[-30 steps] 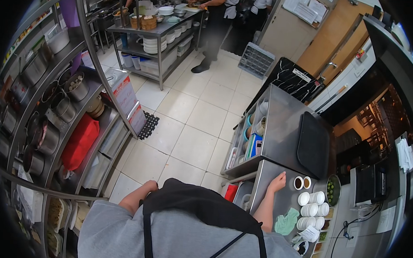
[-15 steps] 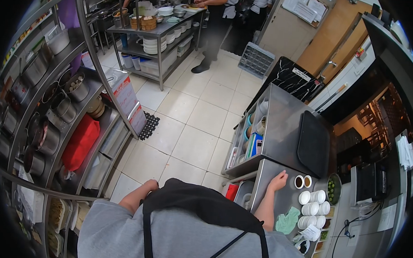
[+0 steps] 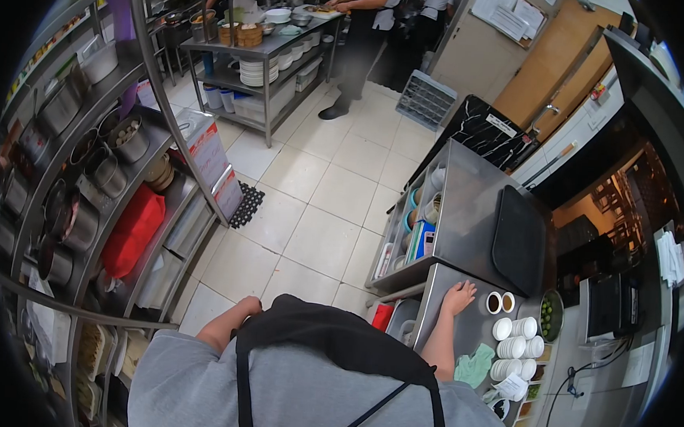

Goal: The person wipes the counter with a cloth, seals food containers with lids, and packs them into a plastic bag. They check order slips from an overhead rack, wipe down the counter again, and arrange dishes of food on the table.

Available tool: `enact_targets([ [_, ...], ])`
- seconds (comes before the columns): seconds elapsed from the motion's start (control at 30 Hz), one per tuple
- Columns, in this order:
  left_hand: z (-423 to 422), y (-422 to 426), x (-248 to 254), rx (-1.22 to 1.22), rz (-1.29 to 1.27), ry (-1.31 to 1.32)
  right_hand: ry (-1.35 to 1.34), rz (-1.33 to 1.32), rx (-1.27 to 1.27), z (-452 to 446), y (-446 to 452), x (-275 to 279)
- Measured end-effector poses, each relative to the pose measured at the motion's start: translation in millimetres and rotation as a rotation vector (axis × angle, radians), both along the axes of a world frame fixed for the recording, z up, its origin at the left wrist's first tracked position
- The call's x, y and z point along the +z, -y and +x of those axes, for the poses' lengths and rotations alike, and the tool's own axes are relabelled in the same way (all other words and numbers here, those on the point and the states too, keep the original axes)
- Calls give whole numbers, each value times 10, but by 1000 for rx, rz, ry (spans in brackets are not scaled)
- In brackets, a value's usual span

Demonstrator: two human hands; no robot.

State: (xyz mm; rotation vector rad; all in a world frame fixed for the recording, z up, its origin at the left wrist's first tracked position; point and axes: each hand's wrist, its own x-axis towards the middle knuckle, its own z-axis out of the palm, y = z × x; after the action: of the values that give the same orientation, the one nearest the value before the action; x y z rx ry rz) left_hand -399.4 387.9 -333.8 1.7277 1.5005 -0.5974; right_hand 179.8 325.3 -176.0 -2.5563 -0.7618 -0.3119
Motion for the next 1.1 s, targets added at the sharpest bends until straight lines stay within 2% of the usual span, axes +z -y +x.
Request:
enact_targets([
  [1.1,37,17,126,53,-38,2,4,41,18,16,21,-22],
])
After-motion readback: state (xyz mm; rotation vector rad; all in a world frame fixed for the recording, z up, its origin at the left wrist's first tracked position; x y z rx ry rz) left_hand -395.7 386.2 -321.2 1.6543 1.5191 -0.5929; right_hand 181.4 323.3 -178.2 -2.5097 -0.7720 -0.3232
